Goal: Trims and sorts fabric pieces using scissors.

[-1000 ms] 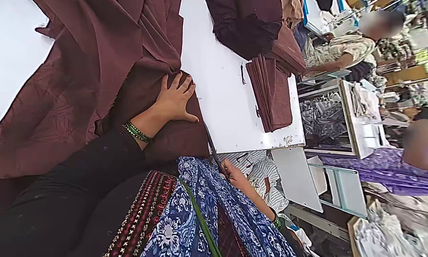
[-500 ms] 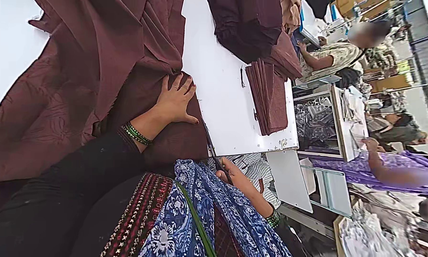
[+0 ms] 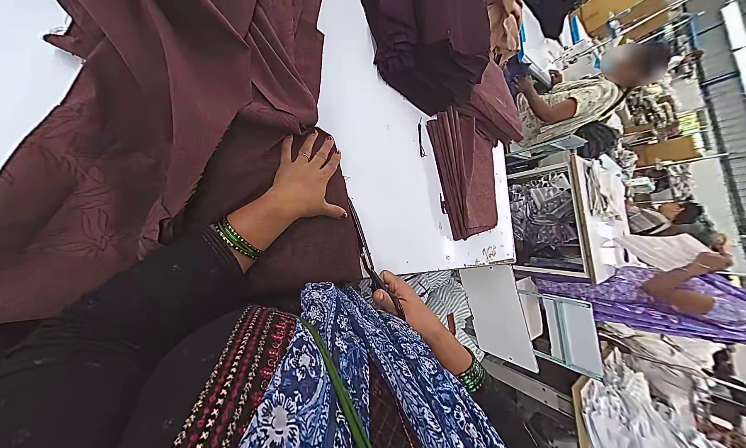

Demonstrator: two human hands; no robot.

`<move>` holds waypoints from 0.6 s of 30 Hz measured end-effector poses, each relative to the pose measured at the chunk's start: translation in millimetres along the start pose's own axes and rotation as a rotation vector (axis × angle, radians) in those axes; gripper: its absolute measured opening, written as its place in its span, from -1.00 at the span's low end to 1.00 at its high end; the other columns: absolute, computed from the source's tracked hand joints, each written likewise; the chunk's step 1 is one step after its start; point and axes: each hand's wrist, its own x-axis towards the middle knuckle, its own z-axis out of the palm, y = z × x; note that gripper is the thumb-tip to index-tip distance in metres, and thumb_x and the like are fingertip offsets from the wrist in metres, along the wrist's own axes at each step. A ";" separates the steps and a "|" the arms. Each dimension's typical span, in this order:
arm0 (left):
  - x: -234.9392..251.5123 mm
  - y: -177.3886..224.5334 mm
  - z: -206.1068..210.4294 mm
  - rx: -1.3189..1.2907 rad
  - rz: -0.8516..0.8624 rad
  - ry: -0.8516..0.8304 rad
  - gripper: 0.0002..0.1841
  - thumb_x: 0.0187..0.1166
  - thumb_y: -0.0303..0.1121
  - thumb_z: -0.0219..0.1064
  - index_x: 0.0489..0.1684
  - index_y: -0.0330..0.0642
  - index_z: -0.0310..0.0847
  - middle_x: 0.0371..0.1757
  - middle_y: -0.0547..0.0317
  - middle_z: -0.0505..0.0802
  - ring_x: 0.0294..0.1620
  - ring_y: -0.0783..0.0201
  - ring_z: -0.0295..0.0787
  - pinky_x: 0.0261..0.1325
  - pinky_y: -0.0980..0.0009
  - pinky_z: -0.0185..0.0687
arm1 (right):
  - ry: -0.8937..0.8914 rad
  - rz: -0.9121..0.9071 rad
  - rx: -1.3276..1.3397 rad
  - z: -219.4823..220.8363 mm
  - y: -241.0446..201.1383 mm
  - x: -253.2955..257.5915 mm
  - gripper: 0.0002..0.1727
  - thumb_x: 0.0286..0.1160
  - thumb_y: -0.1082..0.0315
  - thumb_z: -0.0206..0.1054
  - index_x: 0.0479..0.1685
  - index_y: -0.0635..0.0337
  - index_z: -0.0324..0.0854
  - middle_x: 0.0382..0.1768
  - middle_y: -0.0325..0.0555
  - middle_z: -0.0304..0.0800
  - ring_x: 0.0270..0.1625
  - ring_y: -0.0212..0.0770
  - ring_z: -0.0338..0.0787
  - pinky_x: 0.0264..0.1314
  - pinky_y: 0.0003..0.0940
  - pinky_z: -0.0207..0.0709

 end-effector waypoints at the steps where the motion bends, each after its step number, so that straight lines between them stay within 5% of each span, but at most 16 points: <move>1: -0.1 -0.1 0.3 -0.005 0.000 0.004 0.33 0.16 0.58 0.37 0.96 -0.02 -0.15 0.97 -0.02 -0.16 0.95 -0.21 -0.55 0.71 -0.52 -0.66 | -0.028 0.007 0.000 -2.5 0.2 0.7 -0.25 0.24 -0.48 0.35 -0.21 0.09 0.37 -0.54 -0.51 0.39 -0.53 -0.67 0.40 -0.39 -0.71 0.32; 4: -0.1 0.8 0.3 -0.016 -0.010 0.000 0.35 0.14 0.58 0.39 0.96 -0.03 -0.16 0.97 -0.01 -0.17 0.95 -0.22 -0.56 0.69 -0.55 -0.68 | -0.109 0.025 0.016 -9.8 -0.5 9.5 0.00 -0.07 -0.69 0.37 -0.04 0.08 0.33 -0.54 -0.53 0.44 -0.53 -0.64 0.46 -0.40 -0.69 0.39; 9: 0.3 0.9 3.0 -0.051 -0.035 0.031 0.37 0.10 0.55 0.45 0.94 -0.11 -0.12 0.96 -0.06 -0.13 0.94 -0.27 -0.50 0.66 -0.61 -0.66 | -0.020 -0.012 0.130 -2.7 -8.7 15.6 -0.45 0.39 -0.25 0.38 -0.24 0.03 0.33 -0.72 -0.56 0.37 -0.68 -0.62 0.42 -0.53 -0.69 0.34; 15: -1.7 3.6 -1.3 -0.055 -0.048 0.004 0.37 0.13 0.51 0.48 0.94 -0.14 -0.15 0.96 -0.08 -0.16 0.94 -0.27 -0.54 0.64 -0.62 -0.67 | -0.137 -0.008 0.086 -12.9 -14.4 23.5 -0.10 0.09 -0.61 0.35 -0.06 0.07 0.30 -0.57 -0.51 0.47 -0.57 -0.59 0.51 -0.43 -0.66 0.44; 18: -1.0 3.8 -1.5 -0.044 -0.057 -0.008 0.38 0.14 0.52 0.47 0.95 -0.14 -0.19 0.97 -0.07 -0.20 0.94 -0.27 -0.56 0.64 -0.62 -0.65 | -0.062 0.004 0.170 -7.2 -22.6 26.8 -0.42 0.41 -0.28 0.34 -0.18 0.06 0.31 -0.70 -0.49 0.48 -0.69 -0.54 0.55 -0.55 -0.63 0.50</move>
